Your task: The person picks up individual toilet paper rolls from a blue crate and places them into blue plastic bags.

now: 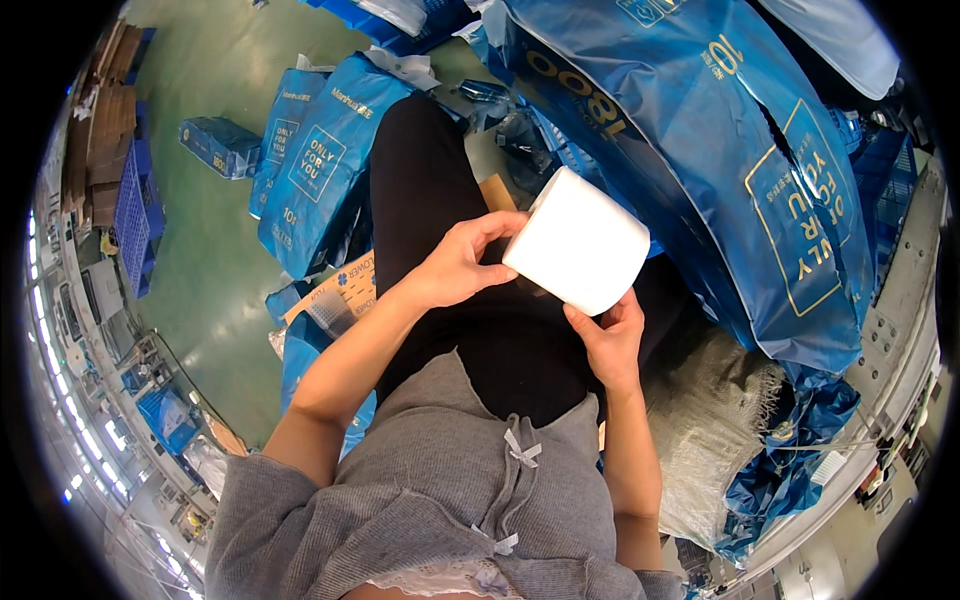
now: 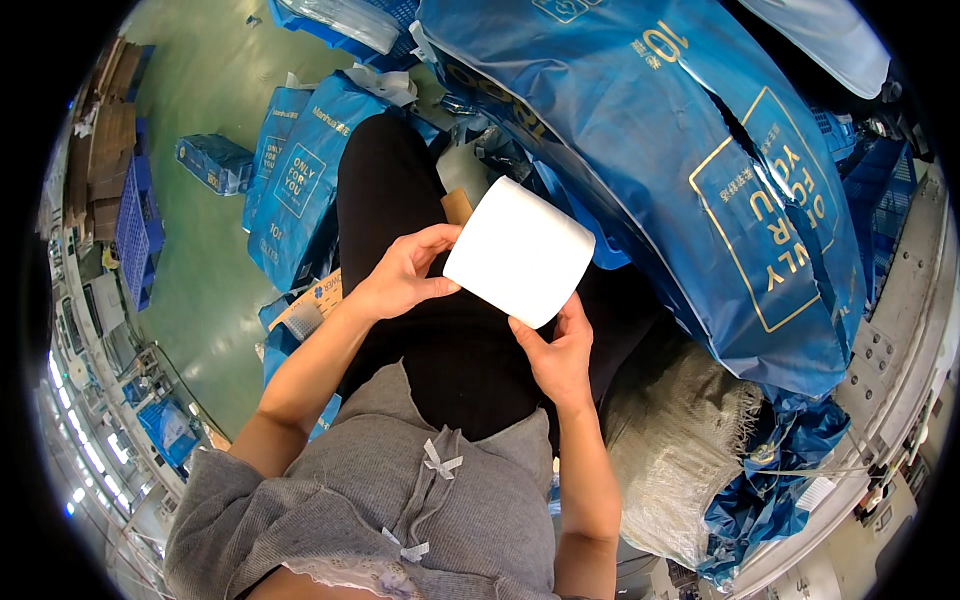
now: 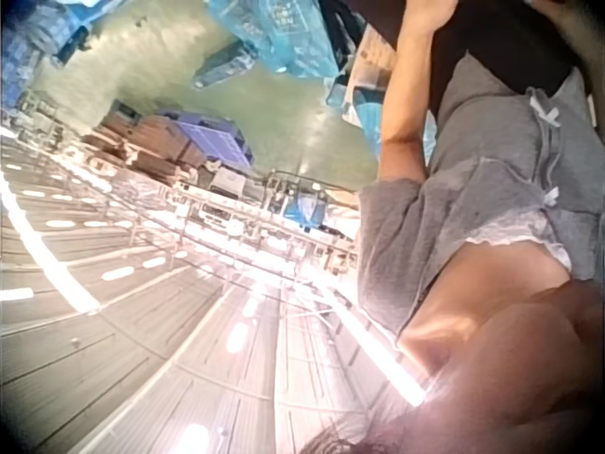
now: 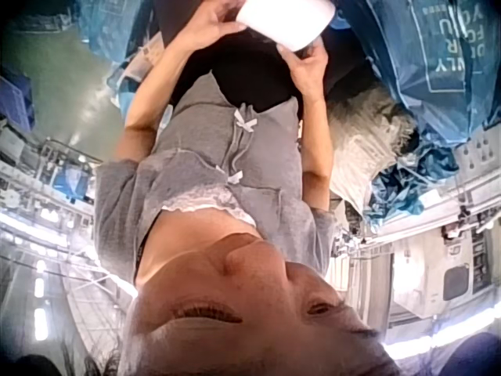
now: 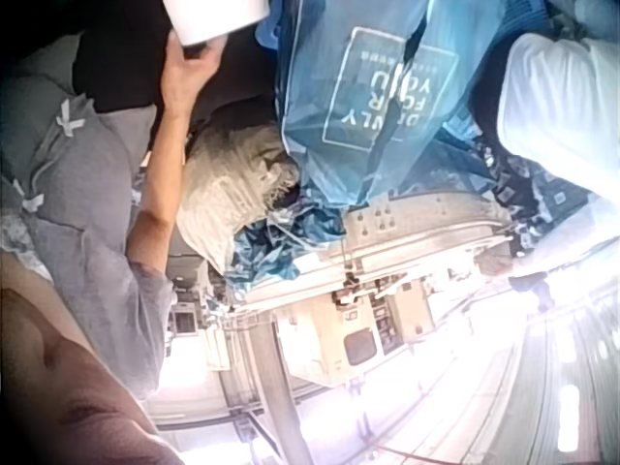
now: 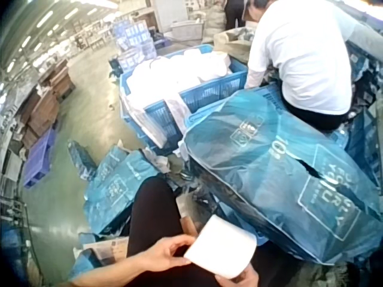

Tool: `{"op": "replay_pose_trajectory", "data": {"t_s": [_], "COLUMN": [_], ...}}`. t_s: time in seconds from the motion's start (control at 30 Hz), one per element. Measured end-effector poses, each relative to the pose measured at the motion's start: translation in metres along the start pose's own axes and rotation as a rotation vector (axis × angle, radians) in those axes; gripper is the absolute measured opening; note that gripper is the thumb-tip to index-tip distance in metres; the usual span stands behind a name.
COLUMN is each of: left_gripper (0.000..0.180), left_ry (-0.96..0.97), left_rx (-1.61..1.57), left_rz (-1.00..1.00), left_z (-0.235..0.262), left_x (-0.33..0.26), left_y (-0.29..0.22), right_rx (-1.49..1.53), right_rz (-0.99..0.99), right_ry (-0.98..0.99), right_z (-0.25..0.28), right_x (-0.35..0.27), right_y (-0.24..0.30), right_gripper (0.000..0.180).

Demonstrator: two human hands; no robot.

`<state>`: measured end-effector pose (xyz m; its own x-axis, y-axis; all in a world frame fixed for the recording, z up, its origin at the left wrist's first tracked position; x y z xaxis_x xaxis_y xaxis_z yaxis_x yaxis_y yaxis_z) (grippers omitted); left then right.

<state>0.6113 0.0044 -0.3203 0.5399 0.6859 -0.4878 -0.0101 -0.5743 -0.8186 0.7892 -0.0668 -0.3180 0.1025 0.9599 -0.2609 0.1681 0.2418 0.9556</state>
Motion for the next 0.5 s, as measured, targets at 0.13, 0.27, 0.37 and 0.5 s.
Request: {"op": "replay_pose_trajectory", "data": {"t_s": [0.13, 0.27, 0.37, 0.5], "left_gripper": [0.049, 0.046, 0.045, 0.045], "left_ry": [-0.008, -0.079, -0.132, -0.182], "left_rx": [0.053, 0.243, 0.427, 0.545], "left_rz": [-0.003, -0.052, -0.200, -0.298], "left_z": [-0.001, -0.004, -0.010, -0.017], "left_x": [-0.005, -0.014, -0.021, -0.027], "left_y": [-0.004, -0.018, -0.033, -0.044], "right_rx": [-0.151, -0.281, -0.172, 0.041], "right_rz": [0.043, 0.160, 0.109, 0.053], "right_ry": [-0.007, 0.010, -0.003, -0.019], "right_z": [0.001, -0.004, -0.003, -0.007], "right_x": [-0.007, -0.007, -0.010, -0.012], "right_y": [0.004, 0.019, 0.022, 0.035], "right_gripper": [0.038, 0.039, 0.044, 0.051]}}
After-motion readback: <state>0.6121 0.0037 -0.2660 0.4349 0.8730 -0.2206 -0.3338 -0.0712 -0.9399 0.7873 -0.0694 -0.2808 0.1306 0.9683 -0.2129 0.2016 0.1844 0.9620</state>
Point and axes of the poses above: each hand's wrist, its own x-axis towards the middle knuckle, its own z-axis out of the back of the hand, y = z × x, the point moved 7 cm from there along x, towards the middle knuckle, and after that the axes turned 11 degrees about z, right-handed, at the moved point
